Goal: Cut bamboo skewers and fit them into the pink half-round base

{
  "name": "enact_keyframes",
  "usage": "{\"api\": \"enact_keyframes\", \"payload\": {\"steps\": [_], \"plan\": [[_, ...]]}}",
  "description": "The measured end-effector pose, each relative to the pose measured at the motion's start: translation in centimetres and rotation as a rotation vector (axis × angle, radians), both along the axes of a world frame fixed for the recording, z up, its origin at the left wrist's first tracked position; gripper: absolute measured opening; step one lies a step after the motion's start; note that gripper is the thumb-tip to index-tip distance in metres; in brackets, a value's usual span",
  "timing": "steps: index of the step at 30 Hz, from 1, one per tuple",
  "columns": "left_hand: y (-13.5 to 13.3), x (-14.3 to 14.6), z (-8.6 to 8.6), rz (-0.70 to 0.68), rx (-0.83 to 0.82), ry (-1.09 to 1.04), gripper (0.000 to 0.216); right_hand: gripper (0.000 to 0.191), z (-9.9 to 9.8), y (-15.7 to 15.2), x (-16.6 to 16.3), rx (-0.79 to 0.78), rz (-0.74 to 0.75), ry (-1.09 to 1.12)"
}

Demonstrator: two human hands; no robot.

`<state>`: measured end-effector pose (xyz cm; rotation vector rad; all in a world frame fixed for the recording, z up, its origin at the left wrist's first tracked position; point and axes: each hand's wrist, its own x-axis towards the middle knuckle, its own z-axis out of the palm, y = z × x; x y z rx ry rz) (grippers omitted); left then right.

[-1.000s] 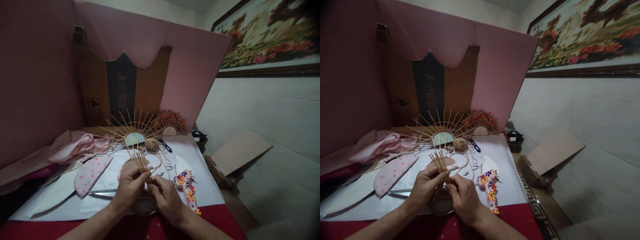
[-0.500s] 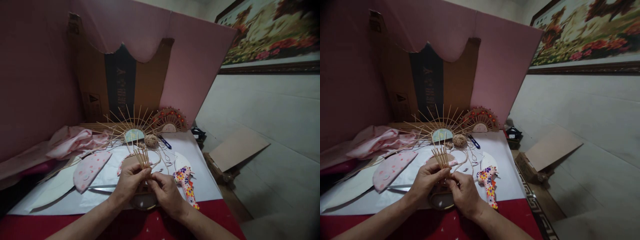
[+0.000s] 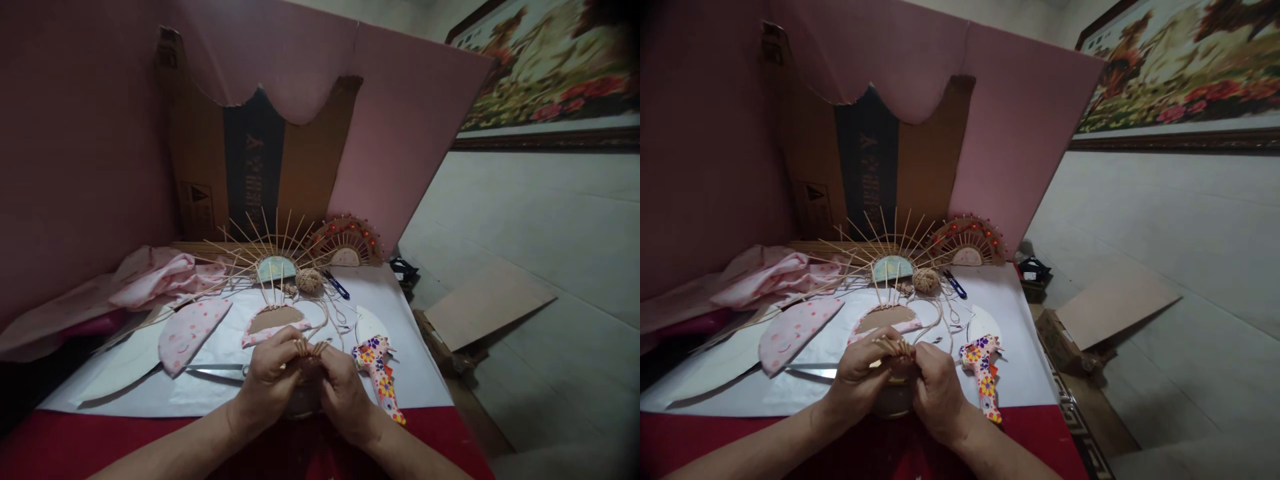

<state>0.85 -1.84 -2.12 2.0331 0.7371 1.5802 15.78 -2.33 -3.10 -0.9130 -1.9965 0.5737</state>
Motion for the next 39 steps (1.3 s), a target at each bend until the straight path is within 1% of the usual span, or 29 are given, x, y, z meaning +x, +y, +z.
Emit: {"api": "enact_keyframes", "payload": {"steps": [6, 10, 13, 18, 27, 33, 37, 39], "plan": [[0.1, 0.1, 0.1, 0.000, 0.000, -0.006, 0.014, 0.020, 0.0, 0.0, 0.0, -0.022, 0.026, -0.003], [0.0, 0.0, 0.4, 0.071, 0.032, 0.033, 0.012, 0.022, 0.1, 0.0, 0.0, -0.028, 0.020, -0.015], [0.0, -0.1, 0.4, 0.108, 0.019, 0.052, 0.011, 0.024, 0.2, 0.0, -0.1, -0.029, 0.026, -0.010], [0.1, 0.0, 0.3, 0.116, -0.002, 0.047, 0.010, 0.024, 0.5, -0.1, -0.2, -0.026, 0.020, -0.012], [-0.1, 0.0, 0.4, 0.105, -0.009, 0.025, 0.010, 0.025, 0.4, 0.1, -0.1, -0.014, 0.025, -0.018], [-0.1, 0.0, 0.5, 0.111, -0.105, 0.036, 0.013, 0.028, 0.5, 0.0, -0.2, -0.019, 0.035, -0.004], [0.0, -0.1, 0.7, 0.121, -0.185, 0.026, 0.016, 0.019, 1.0, -0.3, 0.0, -0.051, -0.003, 0.021], [0.1, -0.2, 0.8, 0.131, -0.184, 0.027, 0.015, 0.017, 1.4, -0.4, 0.1, -0.077, -0.046, 0.032]]}}
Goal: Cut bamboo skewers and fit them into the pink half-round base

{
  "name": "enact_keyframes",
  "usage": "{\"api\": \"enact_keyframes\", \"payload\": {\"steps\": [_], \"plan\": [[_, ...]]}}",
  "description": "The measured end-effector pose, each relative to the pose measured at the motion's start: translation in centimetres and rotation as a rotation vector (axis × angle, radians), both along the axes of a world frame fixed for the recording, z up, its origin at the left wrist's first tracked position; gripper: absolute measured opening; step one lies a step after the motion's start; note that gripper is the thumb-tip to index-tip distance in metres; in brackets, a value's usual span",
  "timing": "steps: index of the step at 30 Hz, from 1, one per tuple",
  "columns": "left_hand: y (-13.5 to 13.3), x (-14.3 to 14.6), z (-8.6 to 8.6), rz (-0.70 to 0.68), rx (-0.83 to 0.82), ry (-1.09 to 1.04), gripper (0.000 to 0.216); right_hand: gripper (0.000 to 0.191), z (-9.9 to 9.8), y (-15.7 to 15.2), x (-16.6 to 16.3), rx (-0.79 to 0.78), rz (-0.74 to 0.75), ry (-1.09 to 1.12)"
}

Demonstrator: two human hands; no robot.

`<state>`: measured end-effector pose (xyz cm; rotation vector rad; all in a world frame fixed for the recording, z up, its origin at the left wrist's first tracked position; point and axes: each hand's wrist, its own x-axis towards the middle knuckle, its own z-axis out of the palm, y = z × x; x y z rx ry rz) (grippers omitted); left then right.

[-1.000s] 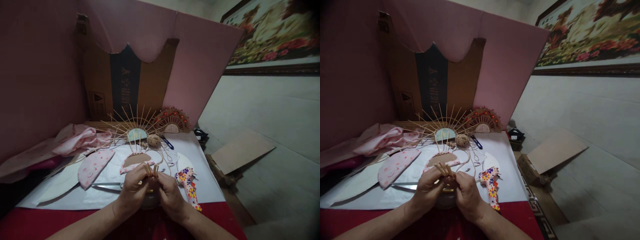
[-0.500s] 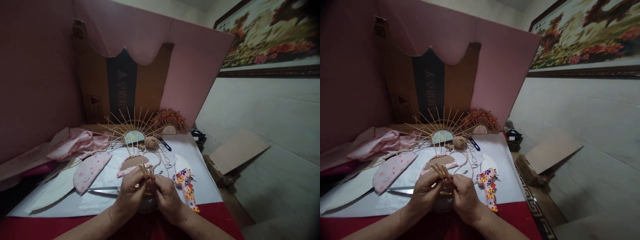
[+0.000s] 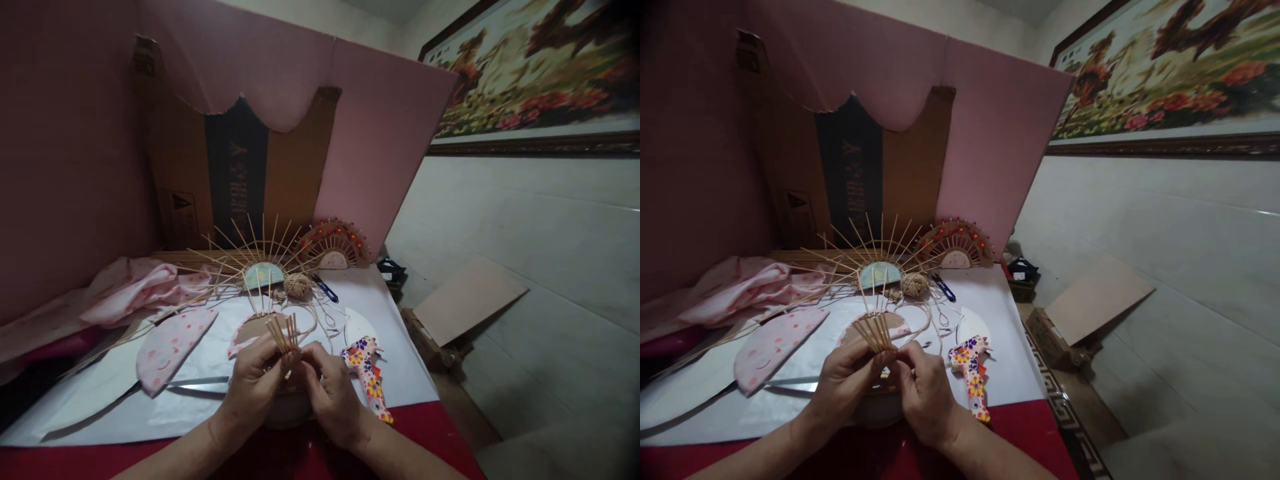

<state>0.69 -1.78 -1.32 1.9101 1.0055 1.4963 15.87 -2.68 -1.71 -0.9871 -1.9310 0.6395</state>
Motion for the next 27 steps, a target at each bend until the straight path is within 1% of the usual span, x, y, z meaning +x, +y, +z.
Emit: {"api": "enact_keyframes", "payload": {"steps": [3, 6, 8, 10, 11, 13, 14, 16, 17, 19, 20, 22, 23, 24, 26, 27], "plan": [[0.2, -0.1, -0.1, 0.013, 0.077, 0.001, 0.011, 0.016, 0.7, 0.1, 0.0, 0.020, -0.047, -0.052], [0.3, -0.1, -0.1, -0.014, 0.112, -0.019, 0.009, 0.017, 1.2, 0.0, -0.1, 0.057, -0.026, -0.044], [0.4, -0.1, 0.1, -0.012, 0.065, -0.075, 0.010, 0.019, 1.7, -0.2, 0.0, 0.060, -0.028, 0.035], [0.5, -0.1, 0.3, 0.029, -0.021, -0.158, 0.010, 0.020, 2.4, 0.2, 0.6, 0.064, -0.065, 0.107], [0.6, -0.2, 0.4, 0.059, -0.065, -0.196, 0.010, 0.021, 2.8, 0.8, 1.0, 0.065, -0.100, 0.126], [0.7, -0.2, 0.3, 0.097, -0.131, -0.226, 0.011, 0.023, 4.1, 3.1, 2.2, 0.043, -0.182, 0.137], [0.7, -0.2, 0.2, 0.099, -0.150, -0.219, 0.012, 0.023, 4.8, 4.7, 2.8, -0.010, -0.221, 0.150], [0.8, -0.1, -0.3, 0.078, -0.163, -0.184, 0.015, 0.025, 6.2, 8.2, 3.8, -0.153, -0.251, 0.180], [0.9, -0.1, -0.4, 0.056, -0.168, -0.165, 0.016, 0.026, 6.8, 9.6, 4.1, -0.166, -0.250, 0.181], [1.1, -0.2, -0.5, 0.046, -0.208, -0.186, 0.021, 0.026, 7.6, 11.3, 4.1, -0.191, -0.207, 0.164], [1.3, -0.2, -0.3, 0.070, -0.254, -0.230, 0.022, 0.023, 7.7, 11.3, 3.8, -0.211, -0.157, 0.143], [1.8, -0.5, 0.3, 0.144, -0.378, -0.340, 0.024, 0.016, 7.3, 9.9, 2.7, -0.269, -0.015, 0.085], [2.0, -0.7, 0.7, 0.169, -0.447, -0.385, 0.027, 0.014, 7.0, 8.7, 2.1, -0.308, 0.113, 0.044], [2.2, -0.8, 1.0, 0.173, -0.508, -0.425, 0.029, 0.015, 6.6, 7.5, 1.5, -0.346, 0.187, 0.023], [2.5, -1.0, 1.3, 0.133, -0.595, -0.476, 0.033, 0.016, 5.8, 5.6, 0.6, -0.405, 0.221, 0.012], [2.6, -1.0, 1.3, 0.107, -0.616, -0.495, 0.034, 0.017, 5.4, 5.0, 0.3, -0.406, 0.235, -0.001]]}}
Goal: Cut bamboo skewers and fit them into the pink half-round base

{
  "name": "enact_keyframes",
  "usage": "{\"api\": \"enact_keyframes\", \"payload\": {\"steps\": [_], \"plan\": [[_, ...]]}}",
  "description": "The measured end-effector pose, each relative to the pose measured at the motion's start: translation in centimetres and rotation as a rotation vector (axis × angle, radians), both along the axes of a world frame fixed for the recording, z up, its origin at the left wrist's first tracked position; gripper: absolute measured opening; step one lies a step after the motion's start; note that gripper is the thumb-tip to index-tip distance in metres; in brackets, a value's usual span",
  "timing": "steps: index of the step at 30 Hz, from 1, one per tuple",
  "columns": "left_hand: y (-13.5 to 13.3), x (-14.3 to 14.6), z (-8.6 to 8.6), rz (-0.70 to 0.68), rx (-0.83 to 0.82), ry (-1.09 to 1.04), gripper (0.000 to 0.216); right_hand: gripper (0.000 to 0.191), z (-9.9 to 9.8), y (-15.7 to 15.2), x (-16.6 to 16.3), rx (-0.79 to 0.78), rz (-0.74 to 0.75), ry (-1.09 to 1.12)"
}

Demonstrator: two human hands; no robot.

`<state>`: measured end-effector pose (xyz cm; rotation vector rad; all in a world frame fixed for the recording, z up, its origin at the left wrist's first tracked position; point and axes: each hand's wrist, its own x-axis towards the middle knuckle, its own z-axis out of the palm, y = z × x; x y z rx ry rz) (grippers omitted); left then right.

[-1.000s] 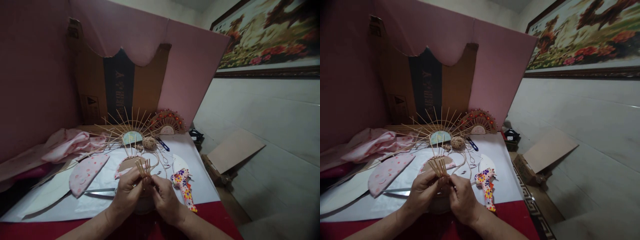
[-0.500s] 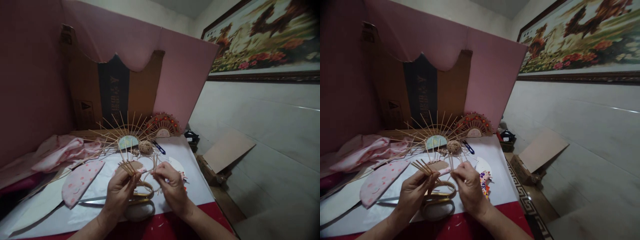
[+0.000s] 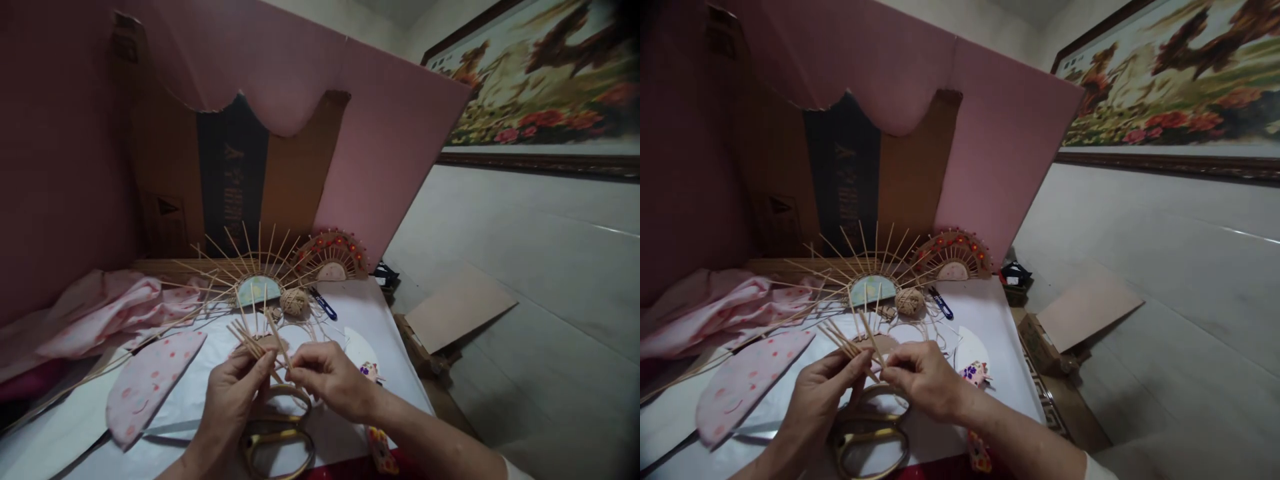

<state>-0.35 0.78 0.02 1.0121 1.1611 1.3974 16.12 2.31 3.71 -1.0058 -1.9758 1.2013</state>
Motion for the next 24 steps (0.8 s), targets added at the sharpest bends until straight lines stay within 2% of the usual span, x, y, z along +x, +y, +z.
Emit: {"api": "enact_keyframes", "payload": {"steps": [7, 11, 14, 16, 17, 21, 24], "plan": [[-0.5, 0.7, -0.2, -0.074, -0.123, -0.117, 0.034, 0.018, -1.8, 0.2, -0.2, -0.097, 0.009, 0.056], [-0.9, 1.2, 0.2, -0.121, -0.144, -0.089, 0.033, 0.020, -1.6, -0.4, 0.2, 0.026, 0.020, -0.036], [-0.8, 0.9, 0.1, -0.070, -0.170, -0.108, 0.033, 0.018, -0.9, 1.0, 1.2, 0.153, -0.046, -0.155], [-0.7, 0.6, -0.1, -0.029, -0.176, -0.106, 0.034, 0.016, -0.3, 3.7, 2.2, 0.230, -0.143, -0.227], [-0.6, 0.4, -0.2, -0.021, -0.166, -0.093, 0.034, 0.017, 0.0, 5.5, 2.9, 0.275, -0.268, -0.259], [-0.7, 0.5, -0.3, -0.032, -0.057, -0.023, 0.037, 0.010, 0.6, 14.7, 5.5, 0.340, -0.551, -0.287], [-0.9, 0.9, -0.4, -0.018, 0.038, 0.043, 0.036, 0.014, 0.3, 20.5, 6.5, 0.358, -0.647, -0.341]]}}
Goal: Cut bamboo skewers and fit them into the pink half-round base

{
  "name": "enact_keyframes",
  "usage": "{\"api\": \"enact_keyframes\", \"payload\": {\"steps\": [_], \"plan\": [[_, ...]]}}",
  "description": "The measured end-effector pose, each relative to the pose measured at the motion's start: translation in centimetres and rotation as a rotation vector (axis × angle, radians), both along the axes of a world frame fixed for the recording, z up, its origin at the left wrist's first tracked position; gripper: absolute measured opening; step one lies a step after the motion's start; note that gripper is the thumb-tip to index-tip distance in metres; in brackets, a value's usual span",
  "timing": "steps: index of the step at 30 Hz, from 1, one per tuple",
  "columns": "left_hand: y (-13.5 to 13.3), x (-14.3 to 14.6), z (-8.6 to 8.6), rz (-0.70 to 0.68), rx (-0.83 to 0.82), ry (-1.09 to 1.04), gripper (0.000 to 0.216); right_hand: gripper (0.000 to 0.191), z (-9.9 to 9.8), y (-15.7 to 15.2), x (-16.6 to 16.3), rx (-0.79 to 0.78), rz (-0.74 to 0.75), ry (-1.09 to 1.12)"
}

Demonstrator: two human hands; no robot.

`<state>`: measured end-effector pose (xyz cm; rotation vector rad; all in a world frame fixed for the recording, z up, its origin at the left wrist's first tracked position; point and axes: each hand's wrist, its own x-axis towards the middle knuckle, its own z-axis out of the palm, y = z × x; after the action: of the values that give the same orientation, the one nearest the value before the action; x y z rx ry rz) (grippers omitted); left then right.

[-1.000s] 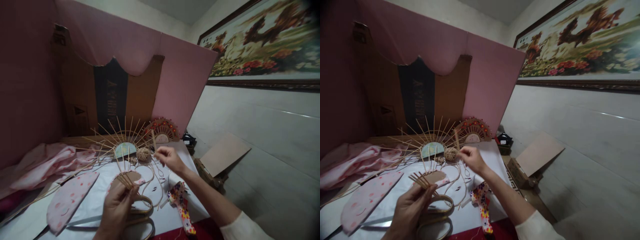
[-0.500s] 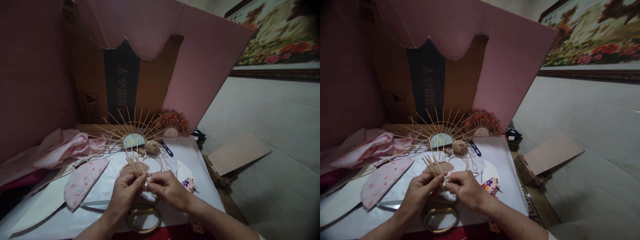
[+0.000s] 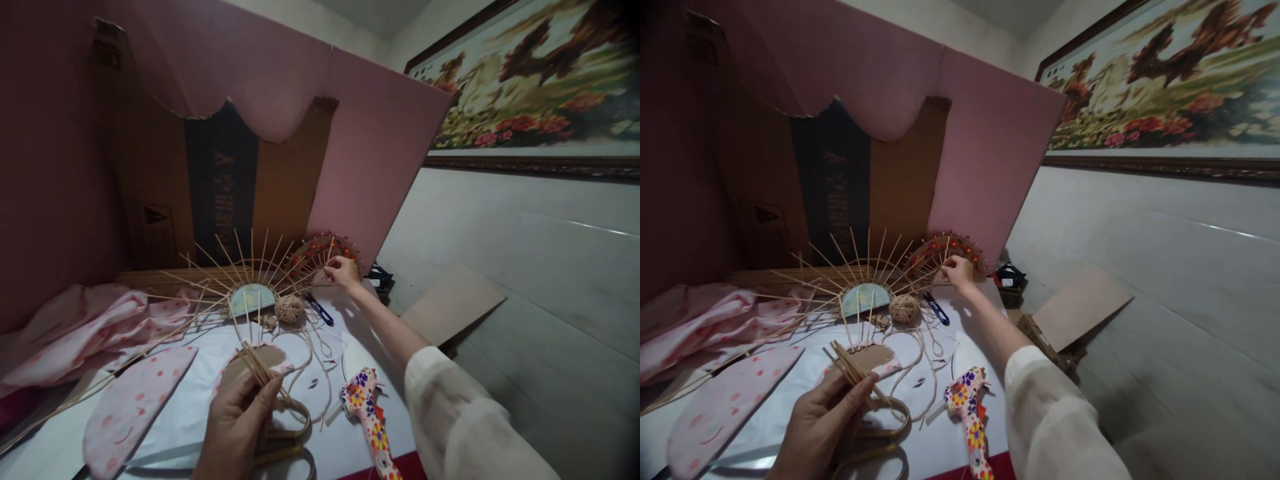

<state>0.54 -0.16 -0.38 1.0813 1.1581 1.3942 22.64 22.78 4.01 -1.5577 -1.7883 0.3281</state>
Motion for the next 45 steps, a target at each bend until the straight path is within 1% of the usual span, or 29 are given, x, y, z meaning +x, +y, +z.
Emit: {"api": "enact_keyframes", "payload": {"steps": [2, 5, 9, 13, 21, 28, 33, 39, 45], "plan": [[0.1, 0.0, -0.3, 0.000, 0.068, 0.062, 0.031, 0.023, -0.5, 2.6, 0.1, 0.015, -0.014, -0.040], [0.4, -0.2, -1.0, -0.006, 0.137, 0.150, 0.026, 0.027, -1.3, 5.0, -0.1, 0.053, -0.013, -0.100], [0.7, -0.3, -1.7, -0.019, 0.116, 0.154, 0.026, 0.028, -2.2, 6.9, -0.1, 0.083, 0.001, -0.166], [0.8, -0.2, -1.8, -0.027, 0.093, 0.131, 0.027, 0.029, -2.7, 8.1, 0.1, 0.091, 0.027, -0.216], [1.0, -0.4, -2.5, -0.063, 0.042, 0.121, 0.031, 0.029, -2.6, 8.4, -0.2, 0.085, 0.020, -0.292], [1.1, -0.4, -2.0, -0.050, 0.048, 0.139, 0.030, 0.027, -2.1, 7.8, 0.0, 0.081, -0.005, -0.343], [1.1, -0.3, -2.3, -0.048, 0.035, 0.153, 0.029, 0.028, -2.5, 7.5, 0.1, 0.062, 0.019, -0.369], [0.9, 0.1, -1.8, -0.017, 0.004, 0.087, 0.028, 0.028, -2.7, 7.8, 0.3, 0.042, 0.023, -0.378], [0.9, 0.0, -1.6, 0.005, 0.060, 0.133, 0.025, 0.029, -2.0, 8.2, 0.9, -0.003, 0.061, -0.400]]}}
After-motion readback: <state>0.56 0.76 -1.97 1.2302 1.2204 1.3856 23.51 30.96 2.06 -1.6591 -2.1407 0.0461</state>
